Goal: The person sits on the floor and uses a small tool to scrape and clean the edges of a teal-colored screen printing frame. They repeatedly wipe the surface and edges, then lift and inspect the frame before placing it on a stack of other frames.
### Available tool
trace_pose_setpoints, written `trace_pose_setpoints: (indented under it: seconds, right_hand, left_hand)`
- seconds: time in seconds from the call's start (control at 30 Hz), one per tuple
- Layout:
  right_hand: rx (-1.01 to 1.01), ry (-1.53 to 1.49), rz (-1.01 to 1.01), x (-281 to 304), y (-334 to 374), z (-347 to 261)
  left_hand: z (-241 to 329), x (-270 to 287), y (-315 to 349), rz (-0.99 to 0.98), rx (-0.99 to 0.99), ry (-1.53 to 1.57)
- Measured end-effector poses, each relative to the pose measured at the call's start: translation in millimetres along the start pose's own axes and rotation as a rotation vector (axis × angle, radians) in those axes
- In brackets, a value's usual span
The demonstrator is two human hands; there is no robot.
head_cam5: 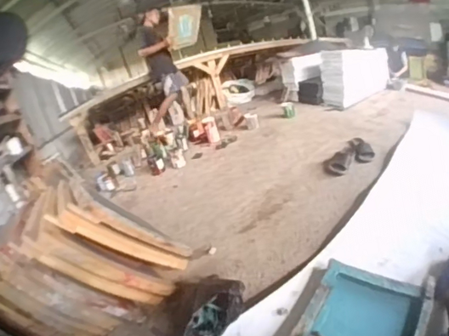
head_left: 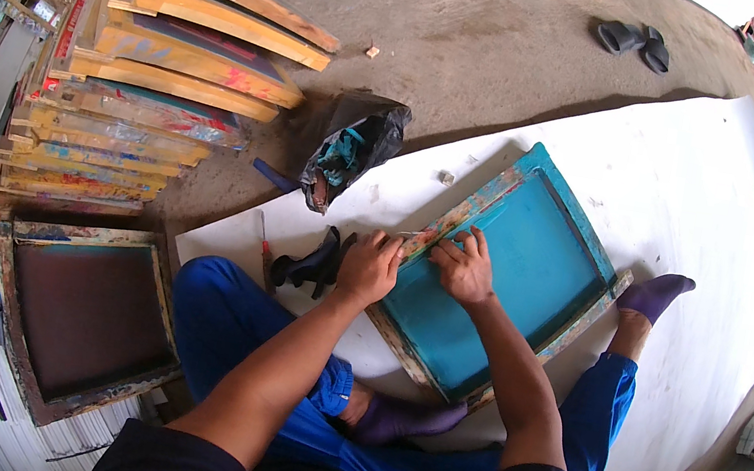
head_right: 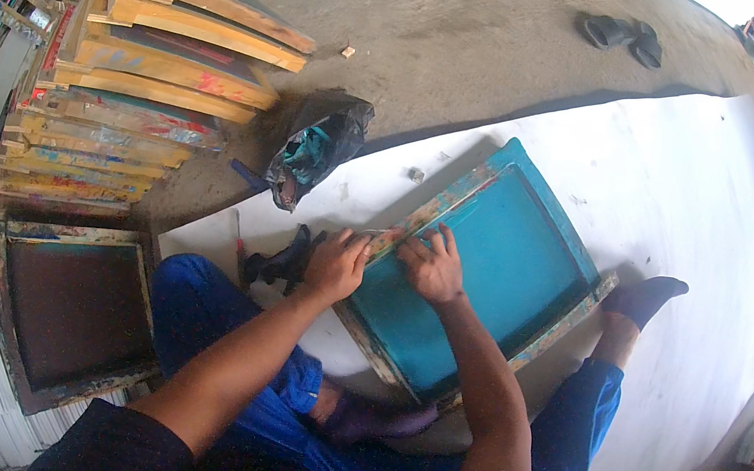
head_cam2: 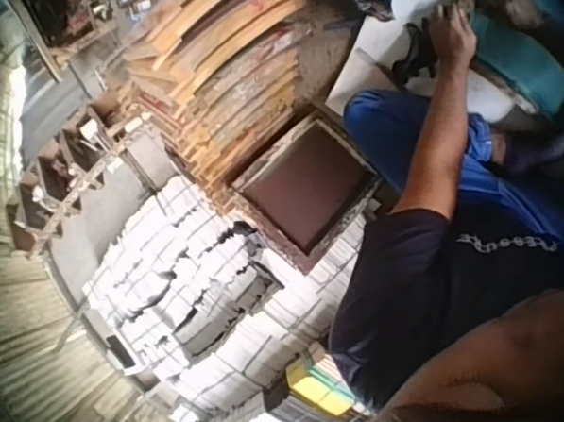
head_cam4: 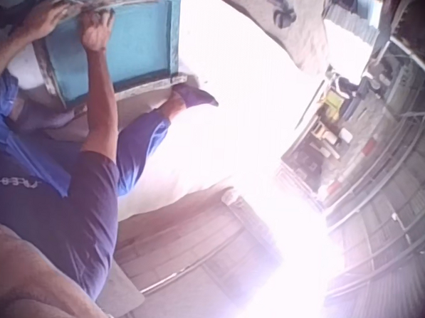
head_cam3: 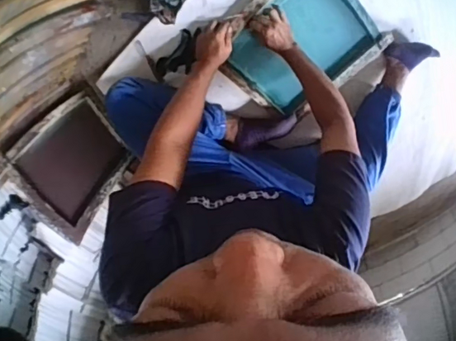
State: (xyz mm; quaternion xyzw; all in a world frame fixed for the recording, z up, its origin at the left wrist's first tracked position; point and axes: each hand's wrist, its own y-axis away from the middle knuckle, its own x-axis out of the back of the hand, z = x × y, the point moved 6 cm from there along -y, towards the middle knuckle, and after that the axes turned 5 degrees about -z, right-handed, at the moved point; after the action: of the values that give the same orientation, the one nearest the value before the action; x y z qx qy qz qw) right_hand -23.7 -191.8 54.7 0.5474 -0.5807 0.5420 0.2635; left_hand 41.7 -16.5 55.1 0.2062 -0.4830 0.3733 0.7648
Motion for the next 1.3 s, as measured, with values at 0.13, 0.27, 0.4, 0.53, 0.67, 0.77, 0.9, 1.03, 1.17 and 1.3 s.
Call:
trace_pose_setpoints:
  seconds: [0.13, 0.27, 0.4, 0.53, 0.67, 0.77, 0.9, 1.03, 1.17, 1.3]
  right_hand:
    - [-0.051, 0.081, -0.039, 2.0, 3.0, -12.8]
    - [-0.09, 0.035, -0.029, 8.2, -0.5, -18.5]
    - [-0.135, -0.043, -0.008, 8.9, -4.6, -18.2]
    - [-0.197, -0.05, -0.073, -1.7, -4.4, -17.2]
    - [-0.169, -0.06, -0.012, -1.3, -2.5, -17.1]
    - [-0.149, -0.047, 0.012, -1.7, -1.7, -17.2]
    - [-0.16, -0.052, 0.012, -6.8, -0.6, -16.2]
    - [-0.145, -0.153, -0.079, -12.6, 4.6, -7.5]
    - [-0.044, -0.136, -0.099, -10.2, 7.0, -6.4]
    - [-0.039, -0.047, -0.092, -6.3, 10.3, -19.3]
  left_hand:
    - [-0.9, -2.1, -1.2, 0.037, -0.011, 0.003]
    - [-2.6, -5.4, -1.0, -0.009, 0.015, 0.021]
    - [-0.2, -0.4, 0.0, 0.034, -0.011, 0.036]
    - [-0.7, 0.6, -1.0, 0.018, -0.002, 0.05]
    - [-0.3, 1.5, -0.9, 0.03, 0.008, 0.04]
    - [1.7, 2.5, 0.6, 0.05, 0.005, -0.014]
    - [1.4, 3.2, -1.5, 0.02, 0.002, 0.023]
    - [1.4, 4.7, -1.9, 0.0, 0.007, 0.005]
    - [0.3, 1.4, -1.7, -0.03, 0.039, -0.024]
    - [-0.1, -1.7, -2.2, -0.025, 0.029, -0.037]
